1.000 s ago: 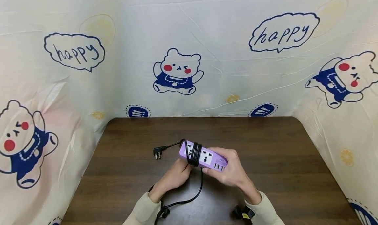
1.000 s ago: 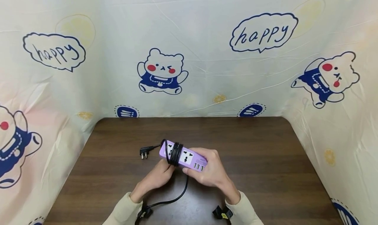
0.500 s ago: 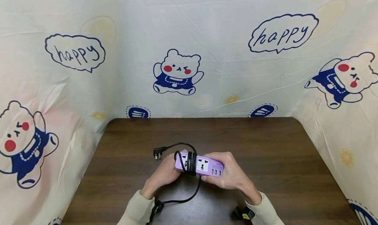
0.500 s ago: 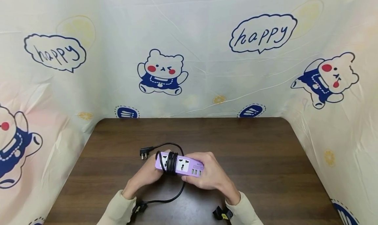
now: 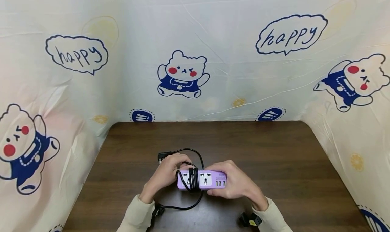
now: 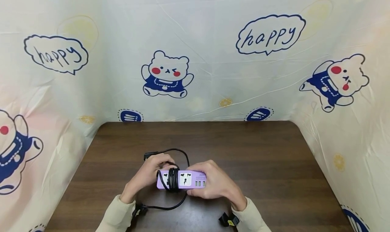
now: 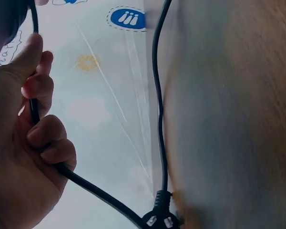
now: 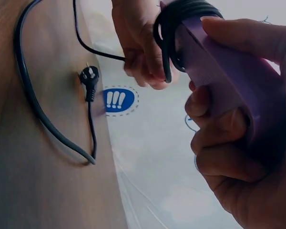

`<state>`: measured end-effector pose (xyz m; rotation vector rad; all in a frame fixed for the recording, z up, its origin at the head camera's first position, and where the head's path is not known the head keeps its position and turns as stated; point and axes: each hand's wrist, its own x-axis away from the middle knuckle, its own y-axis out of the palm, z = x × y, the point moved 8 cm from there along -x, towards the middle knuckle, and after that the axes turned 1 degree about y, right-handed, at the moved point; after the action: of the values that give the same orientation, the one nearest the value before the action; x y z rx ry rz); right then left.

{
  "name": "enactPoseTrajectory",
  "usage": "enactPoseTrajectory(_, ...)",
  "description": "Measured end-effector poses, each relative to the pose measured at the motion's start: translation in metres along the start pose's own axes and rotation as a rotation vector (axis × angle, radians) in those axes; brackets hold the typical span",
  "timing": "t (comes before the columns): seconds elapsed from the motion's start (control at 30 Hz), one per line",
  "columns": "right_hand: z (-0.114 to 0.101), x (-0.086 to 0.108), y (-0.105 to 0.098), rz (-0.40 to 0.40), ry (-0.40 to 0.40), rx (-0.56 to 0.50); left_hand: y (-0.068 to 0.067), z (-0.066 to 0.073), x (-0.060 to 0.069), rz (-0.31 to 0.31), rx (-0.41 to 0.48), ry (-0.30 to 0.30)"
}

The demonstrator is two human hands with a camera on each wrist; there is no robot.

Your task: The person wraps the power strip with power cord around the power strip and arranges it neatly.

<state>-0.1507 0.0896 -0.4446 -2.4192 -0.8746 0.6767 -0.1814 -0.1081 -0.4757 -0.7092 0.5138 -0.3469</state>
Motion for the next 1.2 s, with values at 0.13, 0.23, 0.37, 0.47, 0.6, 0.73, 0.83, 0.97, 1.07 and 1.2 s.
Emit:
enactPoseTrajectory(0.13, 0.002, -0.001, 0.006, -0.046, 0.011, -0.009, -0.002, 0.000, 0.001, 0.014, -0.047, -0.011)
enactPoseTrajectory(0.23, 0.005, -0.001, 0.008, -0.058, 0.019, -0.009, -0.005, 0.001, 0.002, 0.031, -0.074, -0.007)
enactPoseTrajectory(0.37, 0.011, -0.003, 0.011, -0.071, 0.033, 0.003, -0.008, 0.003, 0.002, 0.064, -0.085, 0.017)
enactPoseTrajectory(0.47, 0.017, -0.004, 0.013, -0.085, 0.043, 0.000, -0.009, 0.003, 0.001, 0.079, -0.065, 0.051)
enactPoseTrajectory(0.6, 0.023, -0.004, 0.017, -0.095, 0.054, -0.008, -0.009, 0.003, 0.000, 0.065, 0.000, 0.110)
enactPoseTrajectory(0.73, 0.027, -0.003, 0.021, -0.102, 0.047, 0.013, -0.008, 0.002, 0.000, 0.042, 0.049, 0.128)
enactPoseTrajectory(0.83, 0.028, -0.003, 0.024, -0.105, 0.044, 0.034, -0.007, 0.002, 0.000, 0.033, 0.067, 0.103)
enactPoseTrajectory(0.97, 0.029, -0.003, 0.025, -0.102, 0.044, 0.051, -0.008, 0.011, 0.000, 0.046, 0.070, 0.089)
enactPoseTrajectory(1.07, 0.028, -0.003, 0.026, -0.105, 0.033, 0.054, -0.010, 0.020, -0.001, 0.067, 0.053, 0.095)
enactPoseTrajectory(1.2, 0.025, -0.003, 0.025, -0.106, 0.020, 0.058, -0.010, 0.025, -0.002, 0.098, 0.040, 0.067)
